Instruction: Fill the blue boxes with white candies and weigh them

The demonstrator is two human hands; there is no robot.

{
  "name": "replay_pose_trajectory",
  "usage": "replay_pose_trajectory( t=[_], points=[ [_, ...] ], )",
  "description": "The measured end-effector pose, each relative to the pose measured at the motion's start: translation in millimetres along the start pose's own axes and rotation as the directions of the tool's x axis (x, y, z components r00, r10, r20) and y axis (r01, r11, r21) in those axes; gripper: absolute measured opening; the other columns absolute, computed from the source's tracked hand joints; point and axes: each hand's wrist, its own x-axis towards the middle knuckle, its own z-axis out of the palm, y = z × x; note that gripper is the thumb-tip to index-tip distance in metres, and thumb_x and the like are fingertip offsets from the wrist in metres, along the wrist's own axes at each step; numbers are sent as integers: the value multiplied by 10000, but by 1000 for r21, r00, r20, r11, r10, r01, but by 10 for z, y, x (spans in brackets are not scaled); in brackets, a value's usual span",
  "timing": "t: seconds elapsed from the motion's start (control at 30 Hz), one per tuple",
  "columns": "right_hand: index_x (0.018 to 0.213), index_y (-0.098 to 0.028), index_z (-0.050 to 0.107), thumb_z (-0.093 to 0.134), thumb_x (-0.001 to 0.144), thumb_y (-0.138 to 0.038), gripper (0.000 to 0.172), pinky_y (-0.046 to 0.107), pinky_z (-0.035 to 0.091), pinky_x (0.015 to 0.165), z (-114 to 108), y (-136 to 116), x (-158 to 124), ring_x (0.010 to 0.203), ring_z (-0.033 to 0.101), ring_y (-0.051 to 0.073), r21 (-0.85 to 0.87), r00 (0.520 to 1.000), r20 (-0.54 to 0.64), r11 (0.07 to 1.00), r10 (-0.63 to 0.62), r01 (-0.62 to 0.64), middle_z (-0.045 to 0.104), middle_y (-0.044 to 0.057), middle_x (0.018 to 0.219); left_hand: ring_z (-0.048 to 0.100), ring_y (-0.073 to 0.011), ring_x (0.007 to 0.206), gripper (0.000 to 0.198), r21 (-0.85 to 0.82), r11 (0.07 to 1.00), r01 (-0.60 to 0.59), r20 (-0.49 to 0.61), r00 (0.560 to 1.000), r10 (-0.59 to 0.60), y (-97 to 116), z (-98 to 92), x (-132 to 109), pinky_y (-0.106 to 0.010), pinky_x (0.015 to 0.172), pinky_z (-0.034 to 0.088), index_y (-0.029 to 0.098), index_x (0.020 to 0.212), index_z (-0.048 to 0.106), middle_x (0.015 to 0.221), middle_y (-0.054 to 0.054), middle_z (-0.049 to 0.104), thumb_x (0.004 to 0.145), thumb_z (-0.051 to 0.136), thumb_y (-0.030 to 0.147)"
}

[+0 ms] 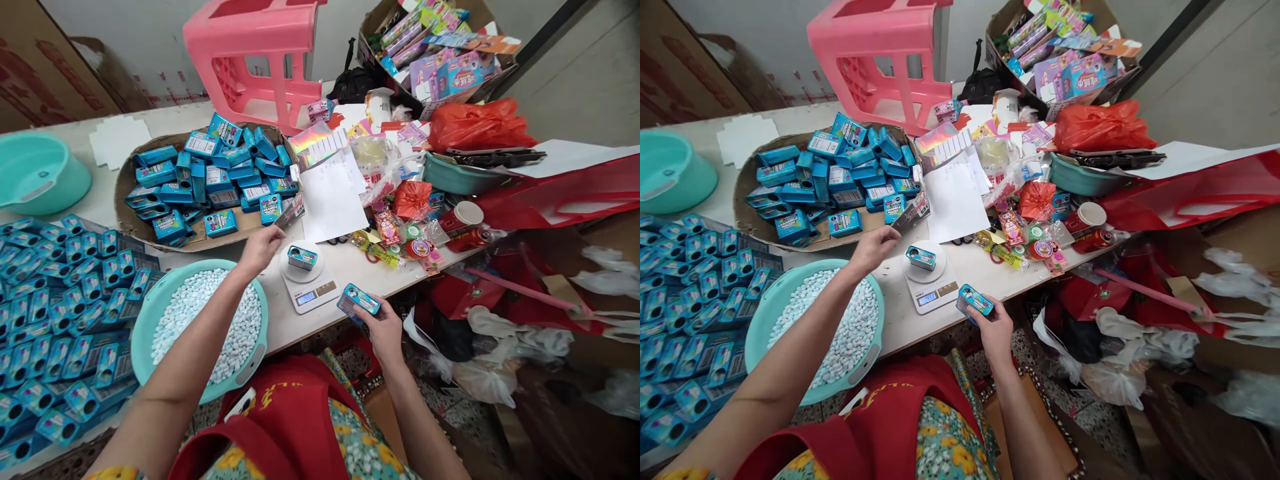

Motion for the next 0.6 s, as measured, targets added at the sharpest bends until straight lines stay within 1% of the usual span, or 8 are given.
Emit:
replay_pose_trajectory(
  t=[0.07, 0.17, 0.23, 0.3, 0.33, 0.4, 0.53, 0.6],
  points=[
    [990, -169, 646, 803, 571, -367, 489, 391, 506, 805, 9, -18, 20, 801, 631, 199, 6, 1000, -2, 1000, -6, 6, 696, 47, 893, 587, -168, 790, 227, 2, 997, 73, -28, 997, -73, -176, -207, -188, -251, 705, 405, 180, 909, 642, 890, -33, 679, 788, 490, 297],
    [1002, -167, 646, 802, 573, -368, 498, 396, 506, 815, 30, -39, 50, 808, 634, 200, 1, 1000, -3, 1000, -18, 18, 697, 50, 898, 597, -199, 803, 264, 168, 950, 264, -14, 964, -265, -563, -502, -621, -269, 692, 403, 197, 921, 633, 917, -43, 679, 788, 495, 377],
    [1011, -163, 645, 801, 572, -380, 514, 408, 507, 815, 51, -41, 69, 807, 634, 205, -15, 1000, -6, 1000, -23, 23, 695, 54, 898, 604, -245, 856, 335, 321, 852, 412, 5, 899, -437, -844, -603, -942, -287, 680, 403, 189, 955, 630, 982, -83, 672, 772, 509, 442],
    [1012, -160, 644, 803, 569, -387, 523, 410, 507, 814, 80, -34, 87, 802, 633, 205, -25, 1000, -2, 999, -28, 27, 695, 56, 897, 602, -281, 915, 435, 402, 780, 480, 70, 833, -549, -1069, -606, -1217, -297, 682, 411, 175, 1022, 618, 1068, -122, 647, 730, 550, 491],
    [1011, -160, 644, 804, 571, -385, 520, 407, 506, 815, 98, -28, 95, 801, 632, 203, -25, 1000, 6, 999, -30, 30, 695, 56, 899, 601, -288, 933, 471, 418, 770, 482, 105, 816, -568, -1144, -581, -1322, -299, 687, 415, 173, 1054, 608, 1101, -132, 632, 715, 565, 497],
    [1008, -159, 643, 805, 574, -380, 514, 404, 505, 820, 139, -20, 110, 803, 631, 200, -19, 999, 23, 999, -36, 36, 694, 56, 905, 605, -282, 920, 455, 429, 777, 461, 145, 814, -563, -1213, -518, -1458, -296, 689, 414, 185, 1070, 596, 1100, -127, 626, 715, 567, 469],
    [1017, -158, 638, 814, 563, -363, 529, 412, 505, 824, 230, -38, 126, 803, 628, 200, -6, 998, 49, 1000, -27, 27, 688, 54, 905, 608, -252, 860, 202, 435, 794, 424, 181, 823, -539, -1170, -489, -1531, -283, 672, 389, 203, 880, 611, 936, -78, 659, 745, 499, 304],
    [1016, -163, 640, 817, 561, -348, 522, 405, 504, 824, 267, -63, 126, 801, 626, 195, -1, 998, 63, 1000, -22, 22, 686, 46, 896, 604, -247, 859, 165, 425, 802, 420, 205, 818, -537, -1158, -514, -1552, -279, 668, 383, 205, 827, 608, 892, -70, 661, 742, 484, 276]
  ],
)
